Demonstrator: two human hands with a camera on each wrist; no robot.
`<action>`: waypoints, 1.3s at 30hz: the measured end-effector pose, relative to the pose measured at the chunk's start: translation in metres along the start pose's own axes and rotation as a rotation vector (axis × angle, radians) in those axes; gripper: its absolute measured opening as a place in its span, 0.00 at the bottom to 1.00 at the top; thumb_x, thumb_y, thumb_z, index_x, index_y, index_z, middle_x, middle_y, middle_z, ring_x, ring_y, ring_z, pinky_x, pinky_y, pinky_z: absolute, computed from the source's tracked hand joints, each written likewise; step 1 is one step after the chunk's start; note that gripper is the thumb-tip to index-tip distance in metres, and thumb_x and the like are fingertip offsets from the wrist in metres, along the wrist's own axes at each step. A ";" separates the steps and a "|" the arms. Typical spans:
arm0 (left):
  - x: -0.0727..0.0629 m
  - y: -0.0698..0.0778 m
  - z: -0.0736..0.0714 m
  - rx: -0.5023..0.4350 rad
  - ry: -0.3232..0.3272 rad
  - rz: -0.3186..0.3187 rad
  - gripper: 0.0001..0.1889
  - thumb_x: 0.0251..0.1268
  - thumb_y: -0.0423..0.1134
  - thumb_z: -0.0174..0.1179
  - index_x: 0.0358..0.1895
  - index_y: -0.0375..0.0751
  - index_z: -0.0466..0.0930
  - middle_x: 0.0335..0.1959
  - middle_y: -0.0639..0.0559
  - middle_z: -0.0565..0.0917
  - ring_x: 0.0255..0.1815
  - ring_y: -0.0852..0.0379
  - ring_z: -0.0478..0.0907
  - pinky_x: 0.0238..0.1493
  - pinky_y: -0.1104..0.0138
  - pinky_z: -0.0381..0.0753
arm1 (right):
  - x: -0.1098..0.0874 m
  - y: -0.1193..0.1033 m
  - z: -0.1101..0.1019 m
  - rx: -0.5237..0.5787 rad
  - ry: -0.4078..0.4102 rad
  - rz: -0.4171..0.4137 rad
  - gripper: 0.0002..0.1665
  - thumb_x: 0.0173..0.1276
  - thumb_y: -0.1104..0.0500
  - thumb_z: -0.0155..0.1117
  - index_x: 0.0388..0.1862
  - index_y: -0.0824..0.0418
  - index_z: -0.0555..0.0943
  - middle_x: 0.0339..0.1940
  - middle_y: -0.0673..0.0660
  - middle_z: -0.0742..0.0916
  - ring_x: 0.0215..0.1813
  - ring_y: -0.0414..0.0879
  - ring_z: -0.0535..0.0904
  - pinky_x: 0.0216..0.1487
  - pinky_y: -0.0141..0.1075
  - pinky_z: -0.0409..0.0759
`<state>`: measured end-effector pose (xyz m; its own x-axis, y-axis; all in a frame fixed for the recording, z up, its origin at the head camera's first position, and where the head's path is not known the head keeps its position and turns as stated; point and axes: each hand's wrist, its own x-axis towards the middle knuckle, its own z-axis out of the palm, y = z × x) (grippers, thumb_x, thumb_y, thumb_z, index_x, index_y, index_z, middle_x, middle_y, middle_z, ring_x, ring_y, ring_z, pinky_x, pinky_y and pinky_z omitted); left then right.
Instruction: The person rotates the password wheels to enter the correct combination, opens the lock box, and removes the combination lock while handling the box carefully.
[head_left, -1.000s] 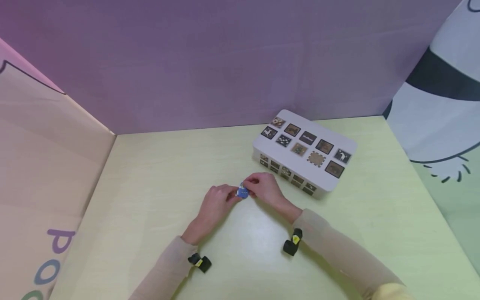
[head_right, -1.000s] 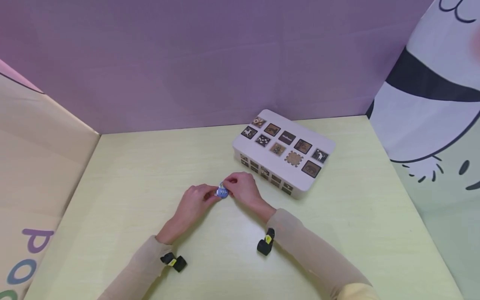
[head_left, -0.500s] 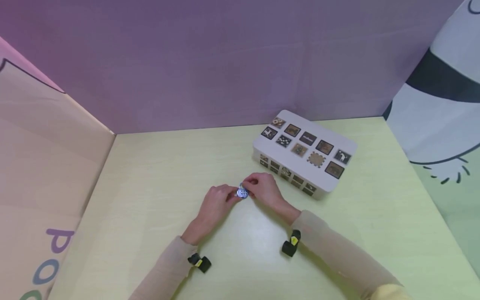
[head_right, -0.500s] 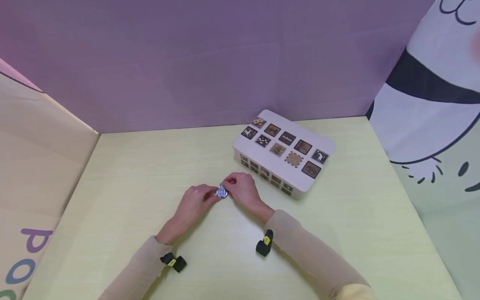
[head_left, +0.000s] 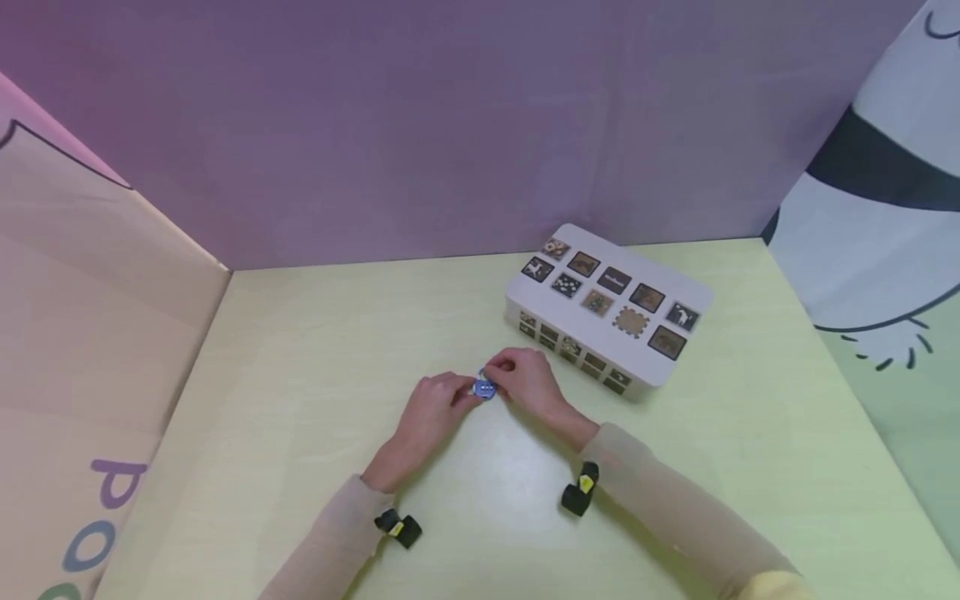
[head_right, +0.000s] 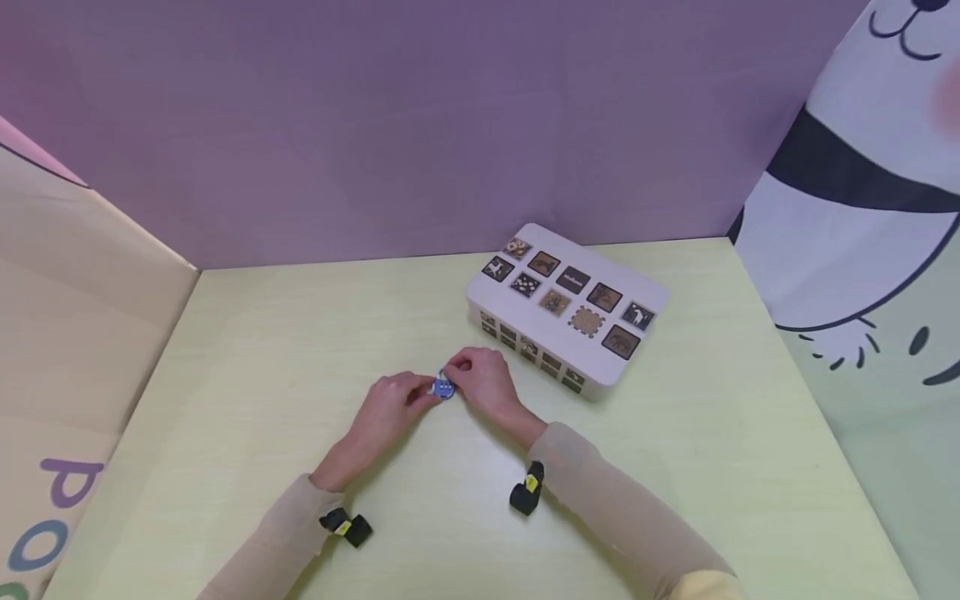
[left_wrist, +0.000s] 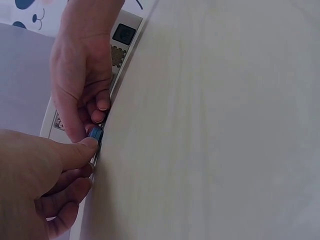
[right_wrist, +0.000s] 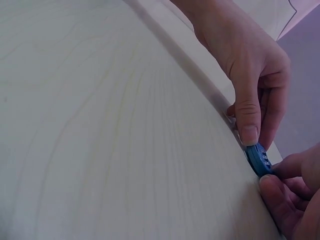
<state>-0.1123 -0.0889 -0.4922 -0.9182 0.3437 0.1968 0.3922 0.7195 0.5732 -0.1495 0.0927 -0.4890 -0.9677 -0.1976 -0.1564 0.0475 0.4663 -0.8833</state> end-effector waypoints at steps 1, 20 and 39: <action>0.000 0.000 0.000 0.001 0.002 0.002 0.10 0.65 0.40 0.72 0.43 0.39 0.89 0.33 0.50 0.89 0.31 0.56 0.83 0.44 0.57 0.83 | 0.000 0.000 0.000 0.000 -0.002 0.001 0.06 0.71 0.61 0.69 0.40 0.64 0.87 0.26 0.53 0.88 0.23 0.42 0.79 0.23 0.29 0.77; -0.001 0.001 -0.005 -0.031 -0.058 -0.065 0.11 0.68 0.40 0.69 0.48 0.39 0.88 0.33 0.51 0.87 0.30 0.60 0.78 0.44 0.59 0.81 | -0.001 0.005 -0.004 0.029 -0.024 0.024 0.07 0.73 0.60 0.67 0.44 0.63 0.86 0.28 0.53 0.88 0.27 0.44 0.80 0.28 0.31 0.80; 0.001 -0.015 -0.040 0.077 0.137 0.019 0.18 0.68 0.44 0.70 0.55 0.36 0.85 0.51 0.42 0.87 0.54 0.43 0.82 0.62 0.49 0.78 | -0.035 -0.007 -0.046 -0.204 -0.088 -0.220 0.12 0.76 0.55 0.65 0.49 0.60 0.87 0.42 0.51 0.90 0.41 0.40 0.84 0.45 0.33 0.85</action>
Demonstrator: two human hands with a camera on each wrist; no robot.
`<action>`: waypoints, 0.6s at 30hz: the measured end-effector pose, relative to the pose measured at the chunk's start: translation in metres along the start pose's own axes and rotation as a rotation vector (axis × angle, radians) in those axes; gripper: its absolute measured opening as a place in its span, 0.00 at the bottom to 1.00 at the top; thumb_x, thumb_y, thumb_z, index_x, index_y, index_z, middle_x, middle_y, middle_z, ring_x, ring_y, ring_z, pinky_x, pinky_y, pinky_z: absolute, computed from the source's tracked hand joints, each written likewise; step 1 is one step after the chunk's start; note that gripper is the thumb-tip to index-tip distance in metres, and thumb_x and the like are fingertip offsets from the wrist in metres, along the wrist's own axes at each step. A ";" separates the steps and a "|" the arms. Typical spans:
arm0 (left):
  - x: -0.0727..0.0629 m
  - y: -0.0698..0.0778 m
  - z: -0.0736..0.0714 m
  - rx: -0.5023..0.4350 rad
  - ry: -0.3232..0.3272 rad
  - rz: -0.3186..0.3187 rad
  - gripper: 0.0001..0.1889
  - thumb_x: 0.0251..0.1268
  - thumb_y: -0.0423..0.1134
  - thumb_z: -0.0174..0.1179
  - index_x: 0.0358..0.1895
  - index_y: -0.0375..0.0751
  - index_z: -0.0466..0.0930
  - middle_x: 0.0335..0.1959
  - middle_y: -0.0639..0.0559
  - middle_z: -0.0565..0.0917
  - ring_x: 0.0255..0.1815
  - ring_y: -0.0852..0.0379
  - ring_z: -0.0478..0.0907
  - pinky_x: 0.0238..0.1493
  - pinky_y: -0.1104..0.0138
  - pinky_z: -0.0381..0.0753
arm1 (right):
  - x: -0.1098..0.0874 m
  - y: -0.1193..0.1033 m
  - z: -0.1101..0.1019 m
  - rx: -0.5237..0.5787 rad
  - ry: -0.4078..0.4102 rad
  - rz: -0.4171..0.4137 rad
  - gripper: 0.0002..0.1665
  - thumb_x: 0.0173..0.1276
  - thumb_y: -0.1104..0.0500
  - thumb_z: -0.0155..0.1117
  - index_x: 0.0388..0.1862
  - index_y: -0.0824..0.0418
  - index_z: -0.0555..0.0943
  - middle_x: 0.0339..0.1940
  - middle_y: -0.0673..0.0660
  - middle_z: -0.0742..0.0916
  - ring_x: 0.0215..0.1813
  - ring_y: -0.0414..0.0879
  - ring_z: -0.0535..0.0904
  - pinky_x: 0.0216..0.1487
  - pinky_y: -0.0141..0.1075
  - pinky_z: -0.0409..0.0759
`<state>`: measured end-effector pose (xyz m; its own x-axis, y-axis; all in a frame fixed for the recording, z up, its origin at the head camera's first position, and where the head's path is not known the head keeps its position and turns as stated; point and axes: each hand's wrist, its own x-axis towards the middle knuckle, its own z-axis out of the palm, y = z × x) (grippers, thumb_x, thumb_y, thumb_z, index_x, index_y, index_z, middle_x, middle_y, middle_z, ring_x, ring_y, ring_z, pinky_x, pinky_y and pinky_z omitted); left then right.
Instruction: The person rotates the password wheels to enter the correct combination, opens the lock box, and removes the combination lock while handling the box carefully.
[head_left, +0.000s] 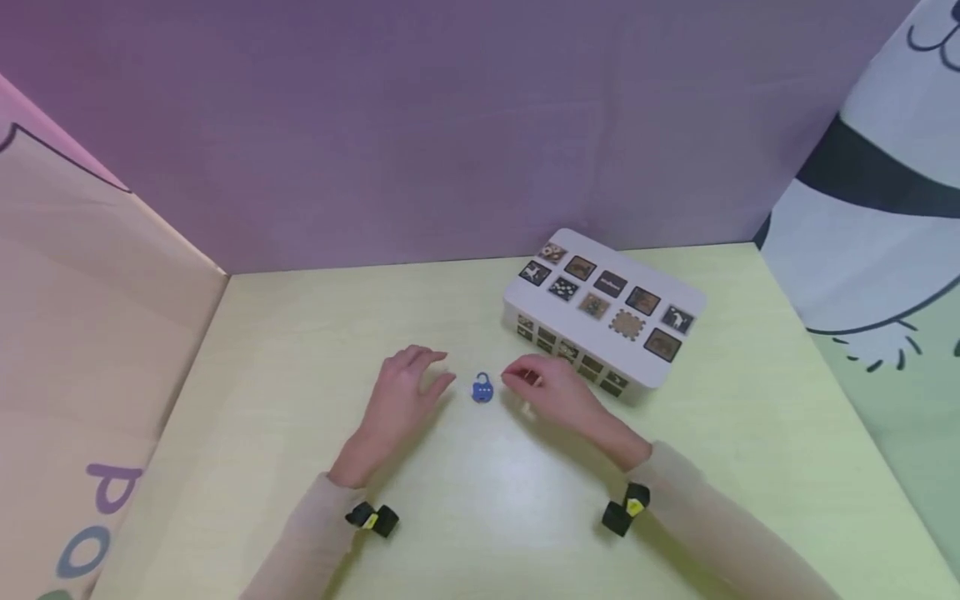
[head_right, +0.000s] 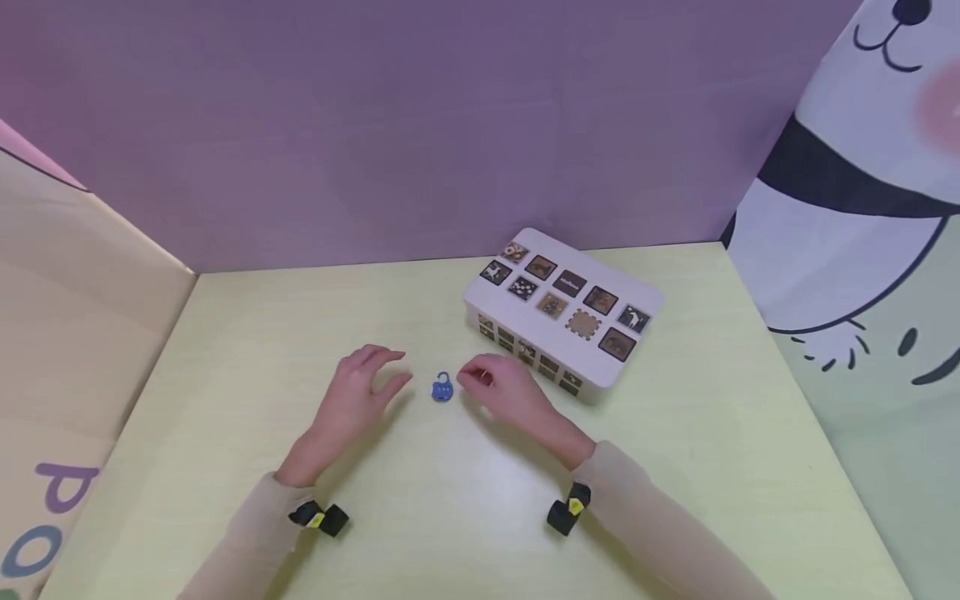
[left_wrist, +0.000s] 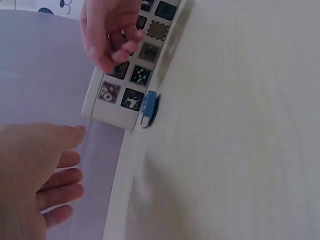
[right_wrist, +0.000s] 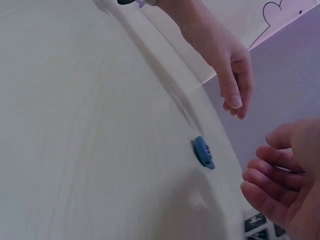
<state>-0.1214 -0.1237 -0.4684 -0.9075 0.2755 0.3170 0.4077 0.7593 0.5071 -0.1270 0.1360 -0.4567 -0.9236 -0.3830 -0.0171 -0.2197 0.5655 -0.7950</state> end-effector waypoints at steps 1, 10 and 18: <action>0.000 -0.002 -0.002 -0.001 0.013 0.001 0.19 0.68 0.43 0.70 0.56 0.35 0.85 0.53 0.42 0.86 0.56 0.42 0.81 0.64 0.48 0.76 | -0.003 -0.001 -0.004 -0.011 0.003 -0.028 0.12 0.76 0.55 0.64 0.50 0.60 0.87 0.43 0.52 0.90 0.41 0.40 0.84 0.44 0.32 0.85; 0.001 -0.016 -0.014 -0.015 0.119 0.011 0.25 0.69 0.43 0.69 0.64 0.34 0.79 0.68 0.35 0.77 0.71 0.36 0.71 0.74 0.41 0.62 | -0.032 -0.006 -0.039 -0.038 0.162 -0.324 0.10 0.73 0.64 0.67 0.51 0.59 0.86 0.44 0.53 0.90 0.40 0.39 0.84 0.40 0.31 0.85; -0.002 -0.025 -0.023 0.022 0.169 0.023 0.26 0.70 0.42 0.67 0.67 0.34 0.75 0.75 0.34 0.69 0.78 0.35 0.61 0.76 0.38 0.55 | -0.052 0.007 -0.069 -0.038 0.494 -0.569 0.16 0.63 0.72 0.66 0.51 0.71 0.83 0.43 0.63 0.88 0.43 0.42 0.82 0.49 0.22 0.80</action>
<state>-0.1272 -0.1568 -0.4637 -0.8674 0.1908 0.4596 0.4239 0.7671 0.4816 -0.1019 0.2105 -0.4193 -0.6957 -0.2562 0.6711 -0.7075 0.4065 -0.5781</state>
